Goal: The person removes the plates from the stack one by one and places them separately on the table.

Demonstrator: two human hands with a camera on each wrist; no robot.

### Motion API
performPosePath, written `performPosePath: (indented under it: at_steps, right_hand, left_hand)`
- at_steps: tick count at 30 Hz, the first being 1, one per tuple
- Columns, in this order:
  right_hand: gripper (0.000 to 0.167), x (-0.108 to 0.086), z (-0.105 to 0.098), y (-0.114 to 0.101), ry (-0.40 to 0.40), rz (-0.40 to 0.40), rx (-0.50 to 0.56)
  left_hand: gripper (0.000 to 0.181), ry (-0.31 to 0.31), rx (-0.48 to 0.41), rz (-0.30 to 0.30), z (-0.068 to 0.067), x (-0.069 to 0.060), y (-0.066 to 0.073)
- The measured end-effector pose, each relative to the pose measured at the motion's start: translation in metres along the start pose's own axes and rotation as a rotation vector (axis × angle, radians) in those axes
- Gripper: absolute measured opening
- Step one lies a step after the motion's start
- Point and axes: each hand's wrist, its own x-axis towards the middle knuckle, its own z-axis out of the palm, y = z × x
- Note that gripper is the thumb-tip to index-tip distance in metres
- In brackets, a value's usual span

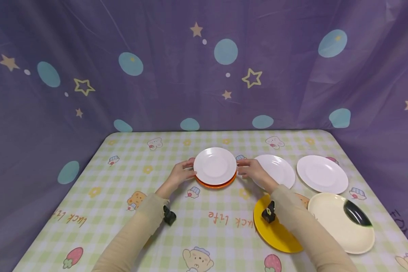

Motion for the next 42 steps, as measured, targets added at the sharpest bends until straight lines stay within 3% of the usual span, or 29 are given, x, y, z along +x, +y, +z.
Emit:
performPosePath:
  at_steps: [6,15,34,42]
  right_hand:
    - [0.045,-0.001,0.001,0.0,0.018,-0.02,0.042]
    - [0.043,-0.004,0.004,-0.001,0.037,-0.053,-0.062]
    - [0.051,0.0,0.003,0.001,-0.033,-0.008,0.099]
    - [0.051,0.007,0.008,-0.002,0.003,0.098,0.175]
  left_hand:
    - [0.045,0.002,0.003,0.005,0.0,0.002,-0.003]
    - [0.045,0.007,0.0,0.004,0.0,0.001,-0.002]
    - [0.044,0.035,-0.015,-0.008,-0.002,-0.003,0.002]
    - [0.04,0.078,-0.052,-0.012,-0.004,-0.005,0.002]
